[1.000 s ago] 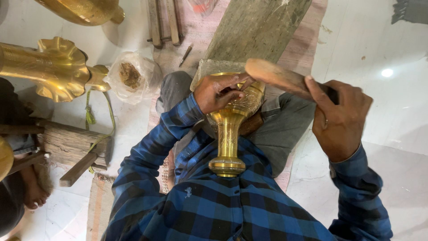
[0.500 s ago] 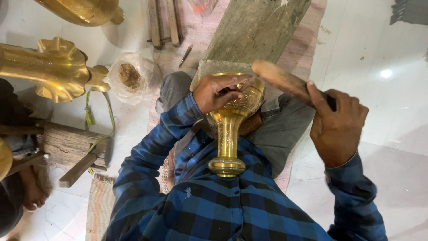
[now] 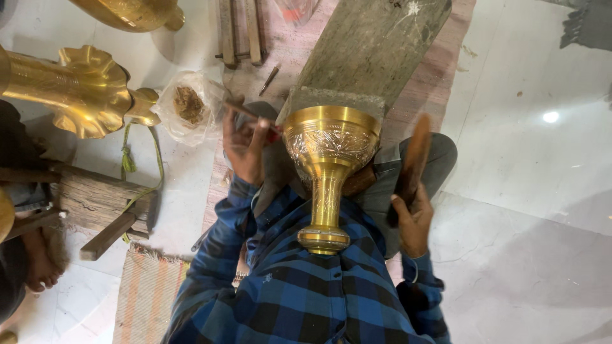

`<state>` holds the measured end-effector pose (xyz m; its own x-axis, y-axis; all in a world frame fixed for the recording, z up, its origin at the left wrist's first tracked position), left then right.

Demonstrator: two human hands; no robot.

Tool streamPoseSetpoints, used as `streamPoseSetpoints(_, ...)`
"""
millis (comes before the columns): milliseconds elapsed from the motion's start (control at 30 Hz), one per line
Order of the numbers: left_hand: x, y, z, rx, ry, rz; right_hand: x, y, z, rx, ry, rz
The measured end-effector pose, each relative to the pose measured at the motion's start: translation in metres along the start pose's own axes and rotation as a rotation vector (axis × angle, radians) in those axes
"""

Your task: The person sits on the floor holding an engraved brass vase between their legs and decorates its surface, using a small punch held in one hand and striking it with a wooden mallet held in the other, repositioning the vase to work on different areas of the pattern.

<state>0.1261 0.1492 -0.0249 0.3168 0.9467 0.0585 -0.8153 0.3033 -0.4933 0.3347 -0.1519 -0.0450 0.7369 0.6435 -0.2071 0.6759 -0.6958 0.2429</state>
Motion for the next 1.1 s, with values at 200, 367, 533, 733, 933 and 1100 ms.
streamPoseSetpoints(200, -0.075, -0.012, 0.017, 0.191, 0.032, 0.091, -0.033, -0.023, 0.027, 0.325, -0.065, -0.118)
streamPoseSetpoints(367, -0.127, -0.037, 0.021, 0.297, -0.164, -0.093, -0.049, -0.022, 0.001, -0.100, 0.263, -0.503)
streamPoseSetpoints(533, -0.145, -0.051, 0.019, 0.258, -0.067, -0.092, -0.053, -0.031, -0.029, -0.272, 0.309, -0.518)
streamPoseSetpoints(733, -0.143, -0.060, 0.020, 0.267, -0.149, -0.155, -0.054, -0.034, -0.038, -0.212, 0.248, -0.571)
streamPoseSetpoints(933, -0.147, -0.060, 0.017, 0.160, -0.071, -0.119, -0.060, -0.034, -0.049, -0.318, 0.263, -0.532)
streamPoseSetpoints(1100, -0.146, -0.061, 0.017, 0.129, -0.050, -0.053, -0.064, -0.038, -0.071, -0.377, 0.446, -0.452)
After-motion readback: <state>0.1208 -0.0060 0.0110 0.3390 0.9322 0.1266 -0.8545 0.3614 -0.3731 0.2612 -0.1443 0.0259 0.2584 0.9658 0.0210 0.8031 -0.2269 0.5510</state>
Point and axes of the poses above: each hand's wrist, its own x-axis towards the middle knuckle, its own y-axis out of the back of the hand, z = x × y, the point moved 3 cm from there along x, towards the middle knuckle, and after that the axes turned 13 degrees about -x, right-handed, at the moved point
